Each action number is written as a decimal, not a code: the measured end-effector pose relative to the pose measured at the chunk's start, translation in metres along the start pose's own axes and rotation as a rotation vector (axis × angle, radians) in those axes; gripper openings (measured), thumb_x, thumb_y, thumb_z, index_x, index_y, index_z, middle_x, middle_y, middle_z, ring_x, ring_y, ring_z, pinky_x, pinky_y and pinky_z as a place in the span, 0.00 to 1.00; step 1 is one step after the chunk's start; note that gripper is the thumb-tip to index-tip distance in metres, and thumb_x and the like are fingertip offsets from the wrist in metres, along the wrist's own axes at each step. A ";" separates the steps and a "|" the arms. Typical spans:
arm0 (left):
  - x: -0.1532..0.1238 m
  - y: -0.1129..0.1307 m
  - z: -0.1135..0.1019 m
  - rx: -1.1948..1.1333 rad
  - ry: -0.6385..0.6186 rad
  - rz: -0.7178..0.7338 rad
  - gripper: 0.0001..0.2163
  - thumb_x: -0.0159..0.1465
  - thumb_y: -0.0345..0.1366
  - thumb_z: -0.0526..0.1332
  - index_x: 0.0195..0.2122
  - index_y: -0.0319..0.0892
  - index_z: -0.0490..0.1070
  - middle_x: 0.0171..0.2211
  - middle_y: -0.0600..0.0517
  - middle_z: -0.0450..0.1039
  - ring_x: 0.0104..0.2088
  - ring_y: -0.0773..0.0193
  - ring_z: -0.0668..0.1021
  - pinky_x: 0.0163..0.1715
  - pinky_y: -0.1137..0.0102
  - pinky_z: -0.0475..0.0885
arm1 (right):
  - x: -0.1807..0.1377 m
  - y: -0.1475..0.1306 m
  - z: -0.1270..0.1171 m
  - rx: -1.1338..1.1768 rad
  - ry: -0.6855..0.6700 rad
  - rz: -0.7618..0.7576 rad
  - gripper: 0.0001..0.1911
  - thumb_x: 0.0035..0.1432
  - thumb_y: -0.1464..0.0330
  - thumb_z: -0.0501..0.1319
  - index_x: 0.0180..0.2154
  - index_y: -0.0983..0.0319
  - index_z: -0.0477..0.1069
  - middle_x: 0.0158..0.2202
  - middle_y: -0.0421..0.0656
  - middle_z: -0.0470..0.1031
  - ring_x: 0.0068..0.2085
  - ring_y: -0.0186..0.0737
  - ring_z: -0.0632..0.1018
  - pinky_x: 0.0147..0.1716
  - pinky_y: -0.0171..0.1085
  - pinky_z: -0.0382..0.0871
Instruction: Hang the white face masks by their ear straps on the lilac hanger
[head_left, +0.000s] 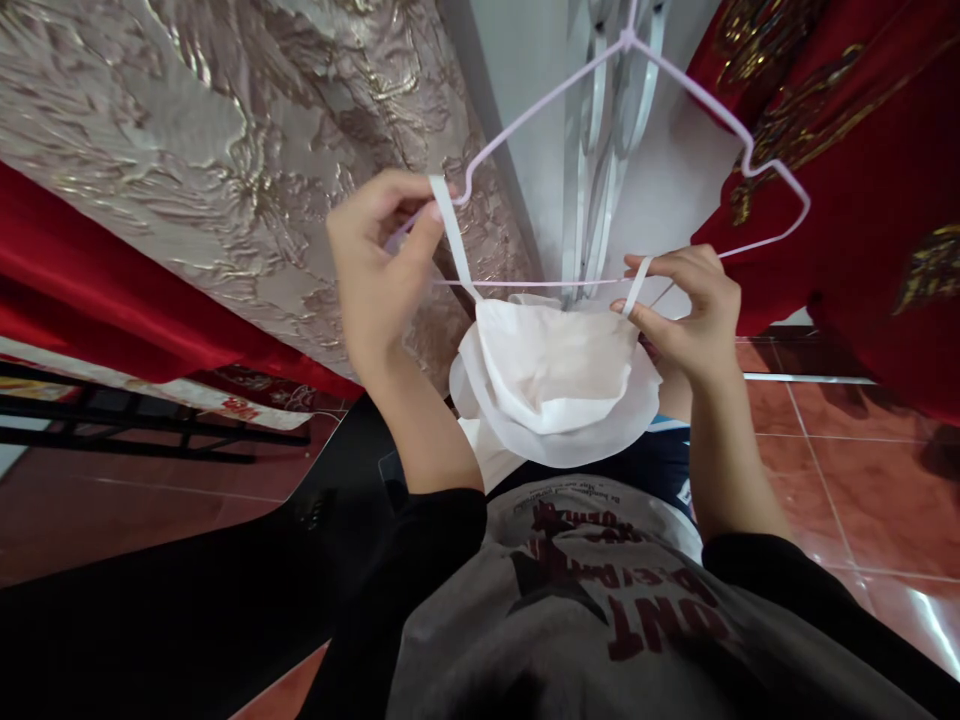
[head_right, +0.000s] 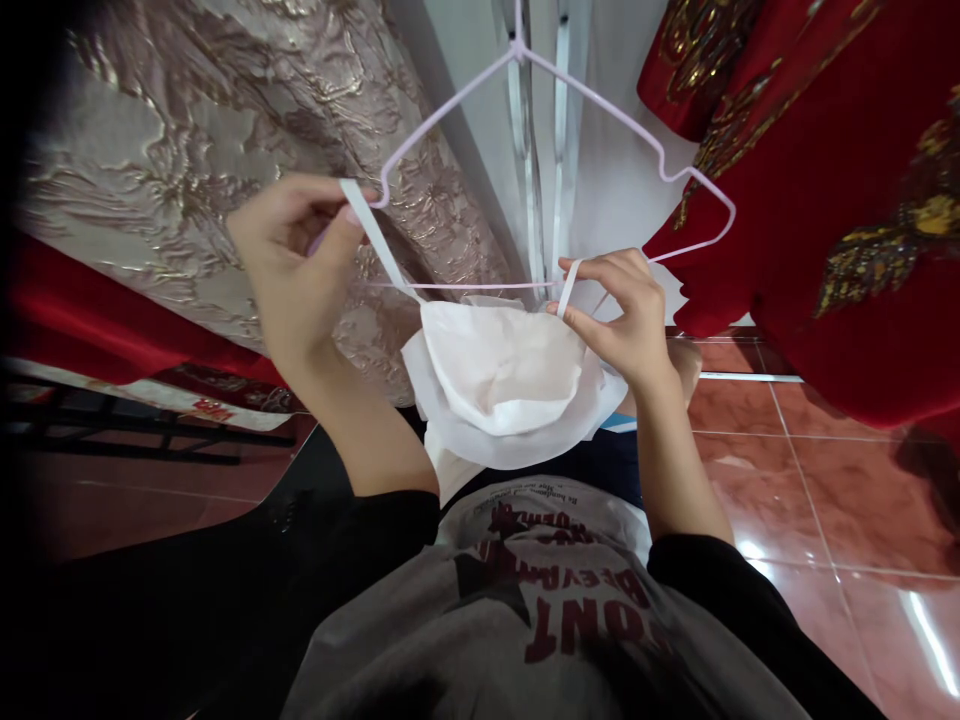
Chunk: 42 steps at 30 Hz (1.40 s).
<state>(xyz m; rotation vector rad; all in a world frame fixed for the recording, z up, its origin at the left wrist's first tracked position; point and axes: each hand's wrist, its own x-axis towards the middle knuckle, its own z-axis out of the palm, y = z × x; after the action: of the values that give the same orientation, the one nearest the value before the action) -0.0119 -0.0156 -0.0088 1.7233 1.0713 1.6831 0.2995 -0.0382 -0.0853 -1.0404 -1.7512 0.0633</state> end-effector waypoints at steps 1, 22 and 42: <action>0.004 0.001 0.003 -0.022 -0.004 -0.042 0.02 0.68 0.28 0.70 0.38 0.39 0.84 0.36 0.51 0.80 0.38 0.64 0.77 0.45 0.69 0.73 | 0.000 0.000 -0.001 -0.004 0.002 -0.003 0.21 0.59 0.47 0.70 0.47 0.51 0.81 0.41 0.41 0.85 0.44 0.47 0.81 0.53 0.53 0.73; -0.060 -0.043 0.076 -0.378 0.369 -0.221 0.06 0.72 0.35 0.67 0.36 0.46 0.77 0.34 0.52 0.82 0.32 0.66 0.81 0.40 0.69 0.78 | -0.011 0.015 -0.012 0.020 0.259 -0.066 0.23 0.61 0.57 0.71 0.57 0.48 0.78 0.53 0.46 0.82 0.56 0.55 0.80 0.59 0.59 0.74; -0.061 -0.048 0.072 -0.486 0.339 -0.171 0.12 0.67 0.45 0.72 0.36 0.44 0.75 0.31 0.53 0.80 0.30 0.67 0.80 0.31 0.73 0.74 | 0.052 0.001 -0.070 -0.174 0.032 -0.018 0.23 0.52 0.57 0.78 0.50 0.47 0.79 0.49 0.45 0.81 0.50 0.53 0.81 0.52 0.56 0.77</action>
<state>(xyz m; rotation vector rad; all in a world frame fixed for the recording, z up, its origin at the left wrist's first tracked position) 0.0545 -0.0257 -0.0913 1.0410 0.8236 1.9638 0.3519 -0.0324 -0.0155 -1.1445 -1.7599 -0.1191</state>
